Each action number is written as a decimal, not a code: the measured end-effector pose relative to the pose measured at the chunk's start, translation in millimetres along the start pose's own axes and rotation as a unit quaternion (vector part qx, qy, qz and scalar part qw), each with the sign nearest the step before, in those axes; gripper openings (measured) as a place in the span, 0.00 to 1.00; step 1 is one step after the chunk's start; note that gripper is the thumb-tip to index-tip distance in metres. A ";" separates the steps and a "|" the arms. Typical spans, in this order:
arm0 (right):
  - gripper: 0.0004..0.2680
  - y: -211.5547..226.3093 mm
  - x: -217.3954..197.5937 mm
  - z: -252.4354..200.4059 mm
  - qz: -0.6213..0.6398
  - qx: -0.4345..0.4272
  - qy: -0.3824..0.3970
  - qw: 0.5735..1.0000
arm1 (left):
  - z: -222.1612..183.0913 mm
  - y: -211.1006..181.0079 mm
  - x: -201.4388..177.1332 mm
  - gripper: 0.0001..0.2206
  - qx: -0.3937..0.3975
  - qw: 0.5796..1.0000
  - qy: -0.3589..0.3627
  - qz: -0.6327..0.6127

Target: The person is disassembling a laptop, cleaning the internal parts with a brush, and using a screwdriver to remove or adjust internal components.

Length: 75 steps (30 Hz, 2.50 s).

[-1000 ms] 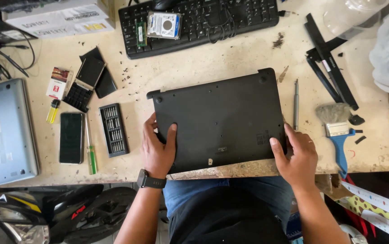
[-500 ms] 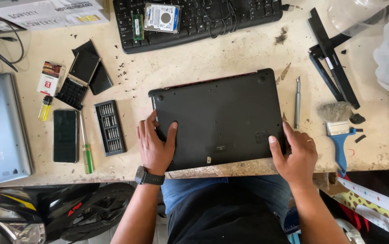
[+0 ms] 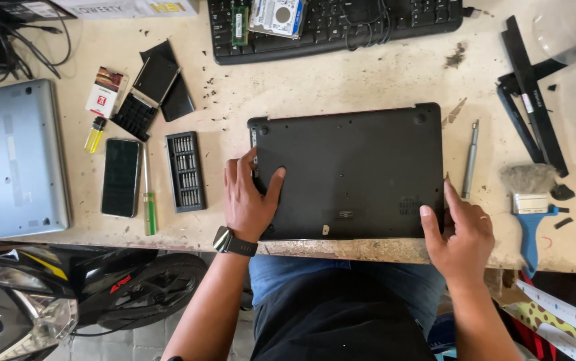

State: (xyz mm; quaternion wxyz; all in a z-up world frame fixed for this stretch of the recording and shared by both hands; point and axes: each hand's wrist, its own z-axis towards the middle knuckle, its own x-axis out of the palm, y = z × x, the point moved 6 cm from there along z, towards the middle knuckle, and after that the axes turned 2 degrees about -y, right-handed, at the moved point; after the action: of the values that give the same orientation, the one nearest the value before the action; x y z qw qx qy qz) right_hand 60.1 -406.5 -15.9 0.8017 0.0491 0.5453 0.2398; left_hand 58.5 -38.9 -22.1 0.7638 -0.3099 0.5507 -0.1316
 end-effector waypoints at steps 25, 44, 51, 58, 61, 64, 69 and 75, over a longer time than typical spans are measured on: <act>0.26 -4.1 -31.2 19.0 0.277 0.072 0.033 0.958 | 25.2 6.0 -32.5 0.30 -0.177 0.970 0.125 -0.105; 0.16 -14.0 -70.0 106.9 0.278 0.059 -0.030 0.958 | 58.4 -34.6 -70.2 0.32 -0.228 0.865 0.148 -0.422; 0.17 -16.8 -69.1 103.7 0.291 0.070 -0.024 0.954 | 56.7 -39.8 -71.8 0.32 -0.207 0.864 0.143 -0.437; 0.18 -8.3 -73.6 103.2 0.277 0.030 -0.017 0.960 | 57.0 -35.7 -72.5 0.33 -0.208 0.867 0.137 -0.431; 0.17 -4.4 -74.3 103.9 0.273 0.034 0.001 0.961 | 54.9 -35.8 -76.4 0.33 -0.235 0.869 0.124 -0.417; 0.17 -2.9 -73.6 104.4 0.276 0.029 0.006 0.961 | 52.7 -36.9 -79.2 0.31 -0.250 0.881 0.132 -0.380; 0.17 -3.8 -72.6 103.3 0.262 0.026 0.007 0.965 | 51.6 -32.7 -79.3 0.30 -0.253 0.881 0.131 -0.378; 0.18 -1.3 -73.7 103.5 0.261 0.028 0.014 0.965 | 54.1 -30.4 -76.5 0.30 -0.232 0.889 0.133 -0.372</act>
State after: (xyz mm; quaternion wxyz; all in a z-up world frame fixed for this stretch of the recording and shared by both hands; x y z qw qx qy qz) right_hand 132.1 -421.0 87.8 0.7016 0.2088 0.5315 0.4263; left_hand 85.2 -3.1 65.8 0.4847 -0.6404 0.5061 -0.3145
